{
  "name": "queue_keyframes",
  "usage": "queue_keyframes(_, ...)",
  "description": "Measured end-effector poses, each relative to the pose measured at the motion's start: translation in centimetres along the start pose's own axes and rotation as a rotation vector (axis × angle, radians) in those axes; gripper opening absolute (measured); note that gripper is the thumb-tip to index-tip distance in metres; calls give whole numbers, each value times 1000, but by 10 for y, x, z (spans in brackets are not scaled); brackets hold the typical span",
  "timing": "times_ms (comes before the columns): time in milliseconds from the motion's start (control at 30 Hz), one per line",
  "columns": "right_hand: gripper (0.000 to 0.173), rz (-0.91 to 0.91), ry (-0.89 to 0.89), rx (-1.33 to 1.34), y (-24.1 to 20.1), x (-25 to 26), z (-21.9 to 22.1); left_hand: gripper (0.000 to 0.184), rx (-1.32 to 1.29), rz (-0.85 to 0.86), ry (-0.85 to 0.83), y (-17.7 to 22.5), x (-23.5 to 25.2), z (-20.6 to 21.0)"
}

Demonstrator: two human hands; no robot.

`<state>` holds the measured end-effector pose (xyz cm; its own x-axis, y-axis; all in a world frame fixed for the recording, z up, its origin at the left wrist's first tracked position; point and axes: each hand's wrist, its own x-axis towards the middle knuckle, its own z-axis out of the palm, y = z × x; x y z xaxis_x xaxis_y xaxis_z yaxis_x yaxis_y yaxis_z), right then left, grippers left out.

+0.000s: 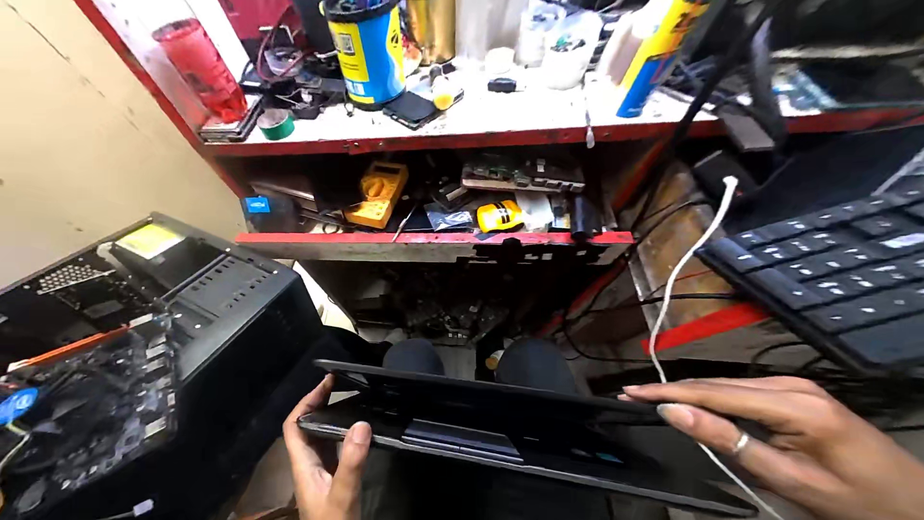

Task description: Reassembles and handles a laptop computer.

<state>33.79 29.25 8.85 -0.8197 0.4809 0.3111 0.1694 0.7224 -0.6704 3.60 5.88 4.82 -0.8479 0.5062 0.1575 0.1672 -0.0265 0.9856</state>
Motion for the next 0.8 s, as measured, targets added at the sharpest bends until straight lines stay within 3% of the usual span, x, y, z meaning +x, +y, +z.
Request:
queue_keyframes(100,33,17,43,-37,2,1,1,61,-18,112,-9,1,10,-3)
queue_keyframes(267,29,94,111,-11,3,-3,4,33,-169,172,-356,-10,40,-31)
queue_keyframes(467,29,108,120,-16,1,-4,5,25,-143,190,-535,-7,62,-43)
queue_keyframes(800,18,77,151,-33,-24,2,9,19,-81,242,-579,1,68,-37)
